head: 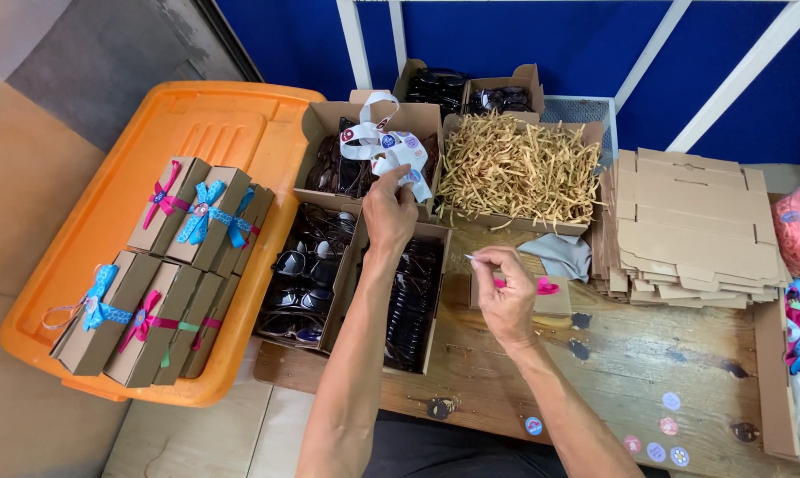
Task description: The person ties a pink ribbon around a small brown box, forming a bow. They then place a small round sticker on the center of the bow and move the finished box to a stack of other wrapped boxes on an orange tray.
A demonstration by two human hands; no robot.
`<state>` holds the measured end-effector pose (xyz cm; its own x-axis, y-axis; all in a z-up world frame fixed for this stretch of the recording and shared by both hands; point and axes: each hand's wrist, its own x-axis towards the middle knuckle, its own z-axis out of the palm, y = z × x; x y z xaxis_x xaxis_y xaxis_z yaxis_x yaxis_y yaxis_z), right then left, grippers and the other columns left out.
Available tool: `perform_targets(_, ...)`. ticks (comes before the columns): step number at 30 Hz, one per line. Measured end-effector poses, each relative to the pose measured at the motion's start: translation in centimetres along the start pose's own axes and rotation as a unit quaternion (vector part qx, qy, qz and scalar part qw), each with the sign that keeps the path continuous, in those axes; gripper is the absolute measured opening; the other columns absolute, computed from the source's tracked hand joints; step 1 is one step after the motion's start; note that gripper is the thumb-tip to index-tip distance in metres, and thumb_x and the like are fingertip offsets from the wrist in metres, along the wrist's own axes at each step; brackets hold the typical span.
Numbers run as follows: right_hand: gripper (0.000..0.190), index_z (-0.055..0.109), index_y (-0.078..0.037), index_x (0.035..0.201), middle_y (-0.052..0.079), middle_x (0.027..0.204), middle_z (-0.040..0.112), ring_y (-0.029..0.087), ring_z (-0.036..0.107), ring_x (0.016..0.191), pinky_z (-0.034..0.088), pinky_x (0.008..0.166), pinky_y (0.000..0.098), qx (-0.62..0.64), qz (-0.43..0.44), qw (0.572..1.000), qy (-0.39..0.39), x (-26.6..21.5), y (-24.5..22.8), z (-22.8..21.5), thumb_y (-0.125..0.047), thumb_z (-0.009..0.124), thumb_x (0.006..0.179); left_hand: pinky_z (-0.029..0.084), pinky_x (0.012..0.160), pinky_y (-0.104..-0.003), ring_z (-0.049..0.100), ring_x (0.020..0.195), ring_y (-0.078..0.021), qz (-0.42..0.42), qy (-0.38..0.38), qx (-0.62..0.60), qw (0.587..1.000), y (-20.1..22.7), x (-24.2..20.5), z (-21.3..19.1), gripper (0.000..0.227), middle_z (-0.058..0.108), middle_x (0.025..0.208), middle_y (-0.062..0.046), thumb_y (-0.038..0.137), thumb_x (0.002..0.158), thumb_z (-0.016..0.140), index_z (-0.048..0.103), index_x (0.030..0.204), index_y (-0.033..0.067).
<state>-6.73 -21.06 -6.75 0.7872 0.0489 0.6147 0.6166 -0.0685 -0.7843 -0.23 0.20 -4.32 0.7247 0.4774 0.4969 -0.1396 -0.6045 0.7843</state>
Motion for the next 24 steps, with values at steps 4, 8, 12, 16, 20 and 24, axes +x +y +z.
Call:
perform_targets(4,0.011,0.072,-0.006,0.094,0.009,0.090,0.072,0.020,0.072,0.084,0.057,0.075,0.0325,-0.034,0.016,0.999,0.000,0.2,-2.1,-3.5,0.005,0.070,0.093,0.062,0.081,-0.044,0.073,0.095,-0.0356,0.005,0.025,0.034,0.999,-1.9,0.8,1.1,0.032,0.075,0.099,-0.018,0.000,0.084,0.072,0.077,0.115,0.0078)
perform_targets(8,0.010,0.073,-0.007,0.098,0.010,0.091,0.073,0.022,0.072,0.086,0.055,0.076,0.0337,-0.085,0.018,0.996,0.000,-0.1,-1.2,-7.0,0.002,0.071,0.094,0.060,0.086,-0.041,0.071,0.099,-0.0323,0.023,0.006,0.082,0.996,-2.6,1.2,1.1,0.029,0.073,0.103,-0.011,0.004,0.083,0.076,0.077,0.111,0.0129)
perform_targets(12,0.012,0.073,-0.002,0.108,0.016,0.096,0.072,0.024,0.070,0.090,0.054,0.078,0.0355,-0.091,0.029,0.995,-0.007,0.5,-2.6,-9.7,0.004,0.068,0.098,0.057,0.092,-0.043,0.067,0.109,-0.0330,0.039,-0.025,0.122,0.991,-2.0,0.6,0.3,0.025,0.068,0.113,-0.010,0.008,0.083,0.078,0.076,0.108,0.0129)
perform_targets(16,0.023,0.063,0.000,0.121,0.014,0.095,0.069,0.016,0.065,0.090,0.053,0.081,0.0333,-0.060,0.082,0.995,0.002,-1.3,-0.7,-11.4,0.004,0.067,0.099,0.056,0.095,-0.045,0.064,0.113,-0.0365,0.039,-0.031,0.114,0.992,-0.5,-0.5,-0.5,0.023,0.063,0.121,-0.013,0.005,0.085,0.079,0.076,0.107,0.0101)
perform_targets(20,0.012,0.064,0.001,0.111,0.013,0.092,0.070,0.014,0.064,0.085,0.052,0.077,0.0296,-0.054,0.116,0.992,0.000,-1.9,-0.6,-12.1,0.003,0.068,0.099,0.057,0.093,-0.050,0.065,0.110,-0.0418,0.049,-0.014,0.085,0.995,0.9,-1.7,-1.2,0.021,0.058,0.128,-0.019,0.001,0.089,0.074,0.075,0.109,0.0059)
perform_targets(24,0.007,0.068,0.001,0.108,0.012,0.088,0.066,0.013,0.061,0.078,0.052,0.071,0.0282,-0.063,0.117,0.991,-0.006,-1.9,-1.1,-11.8,0.002,0.066,0.101,0.059,0.090,-0.048,0.068,0.105,-0.0415,0.070,0.027,0.049,0.996,0.6,-3.1,-0.9,0.021,0.057,0.129,-0.019,-0.004,0.089,0.070,0.075,0.107,0.0058)
